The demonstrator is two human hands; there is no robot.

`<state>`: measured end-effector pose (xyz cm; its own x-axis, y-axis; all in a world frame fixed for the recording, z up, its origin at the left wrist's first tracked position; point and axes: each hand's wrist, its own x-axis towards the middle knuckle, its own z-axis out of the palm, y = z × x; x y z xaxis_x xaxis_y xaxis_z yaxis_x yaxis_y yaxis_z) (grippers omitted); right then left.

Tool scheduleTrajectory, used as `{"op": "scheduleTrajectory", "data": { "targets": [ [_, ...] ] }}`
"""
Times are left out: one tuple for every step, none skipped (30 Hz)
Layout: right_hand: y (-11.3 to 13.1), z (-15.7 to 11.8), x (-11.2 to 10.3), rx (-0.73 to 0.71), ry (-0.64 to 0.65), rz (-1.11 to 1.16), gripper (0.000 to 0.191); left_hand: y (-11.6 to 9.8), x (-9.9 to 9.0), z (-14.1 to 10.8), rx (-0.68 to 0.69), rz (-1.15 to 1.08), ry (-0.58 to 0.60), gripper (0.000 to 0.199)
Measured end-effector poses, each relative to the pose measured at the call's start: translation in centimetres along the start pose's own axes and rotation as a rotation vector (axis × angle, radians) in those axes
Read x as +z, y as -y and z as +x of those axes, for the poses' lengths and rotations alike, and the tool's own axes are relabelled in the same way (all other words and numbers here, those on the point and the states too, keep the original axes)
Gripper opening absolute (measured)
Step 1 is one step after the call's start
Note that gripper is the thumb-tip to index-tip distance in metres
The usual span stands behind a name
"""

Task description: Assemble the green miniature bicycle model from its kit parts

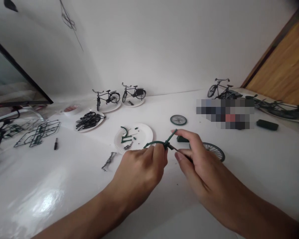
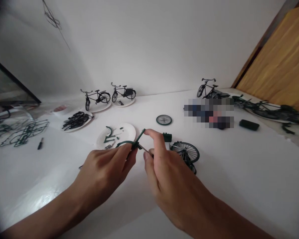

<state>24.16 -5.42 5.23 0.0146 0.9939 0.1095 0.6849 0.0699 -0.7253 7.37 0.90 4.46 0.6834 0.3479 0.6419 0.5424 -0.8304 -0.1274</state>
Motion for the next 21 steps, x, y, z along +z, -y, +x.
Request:
{"op": "scheduleTrajectory", "data": {
  "targets": [
    [0.1,0.0,-0.2,0.010,0.002,0.058,0.047,0.0,0.0,0.0,0.013,0.004,0.004,0.024],
    [0.1,0.0,-0.5,0.050,0.015,0.153,0.047,0.1,0.0,0.0,0.030,0.004,0.008,0.024],
    [0.0,0.1,-0.9,0.121,0.055,0.284,0.047,0.1,0.0,0.0,0.044,0.001,0.004,0.024],
    [0.0,0.4,-1.4,0.218,0.129,0.440,0.046,0.1,0.0,0.0,0.052,-0.013,-0.001,0.025],
    [-0.1,0.7,-2.0,0.331,0.222,0.611,0.044,0.1,0.0,0.0,0.056,-0.030,-0.010,0.025],
    [-0.2,1.1,-2.5,0.436,0.369,0.764,0.043,0.1,0.0,0.0,0.056,-0.045,-0.022,0.025],
    [-0.2,1.4,-2.9,0.512,0.485,0.883,0.041,0.1,0.0,0.0,0.057,-0.051,-0.034,0.025],
    [-0.1,1.7,-3.2,0.547,0.542,0.961,0.037,0.1,-0.1,0.0,0.060,-0.044,-0.038,0.025],
    [0.0,1.9,-3.2,0.555,0.557,0.997,0.035,0.0,-0.1,0.0,0.062,-0.023,-0.033,0.024],
    [0.2,2.0,-3.1,0.547,0.534,0.989,0.035,0.0,-0.1,0.0,0.063,0.010,-0.017,0.022],
    [0.3,1.9,-2.8,0.525,0.479,0.937,0.038,-0.1,-0.2,0.0,0.065,0.045,0.007,0.021],
    [0.5,1.7,-2.3,0.498,0.414,0.840,0.043,-0.2,-0.2,0.0,0.065,0.074,0.040,0.020],
    [0.6,1.5,-1.8,0.461,0.327,0.702,0.051,-0.2,-0.3,0.0,0.066,0.094,0.076,0.019],
    [0.6,1.2,-1.2,0.384,0.215,0.543,0.057,-0.2,-0.3,-0.1,0.072,0.104,0.109,0.019],
    [0.6,1.0,-0.8,0.288,0.116,0.391,0.060,-0.2,-0.3,-0.1,0.078,0.107,0.132,0.019],
    [0.4,0.8,-0.4,0.211,0.083,0.263,0.062,-0.2,-0.4,-0.1,0.085,0.106,0.151,0.018],
    [0.3,0.7,-0.1,0.152,0.045,0.171,0.060,-0.2,-0.4,-0.2,0.087,0.104,0.164,0.018],
    [0.1,0.7,0.0,0.100,0.029,0.103,0.059,-0.2,-0.4,-0.2,0.086,0.103,0.175,0.017],
    [-0.2,0.8,0.1,0.060,0.024,0.056,0.058,-0.2,-0.3,-0.2,0.081,0.104,0.177,0.016],
    [-0.4,1.0,0.2,0.019,0.009,0.022,0.058,-0.1,-0.3,-0.2,0.075,0.105,0.176,0.016],
    [-0.7,1.2,0.2,-0.025,-0.014,-0.005,0.059,-0.1,-0.2,-0.2,0.071,0.106,0.168,0.016]
  ]
}}
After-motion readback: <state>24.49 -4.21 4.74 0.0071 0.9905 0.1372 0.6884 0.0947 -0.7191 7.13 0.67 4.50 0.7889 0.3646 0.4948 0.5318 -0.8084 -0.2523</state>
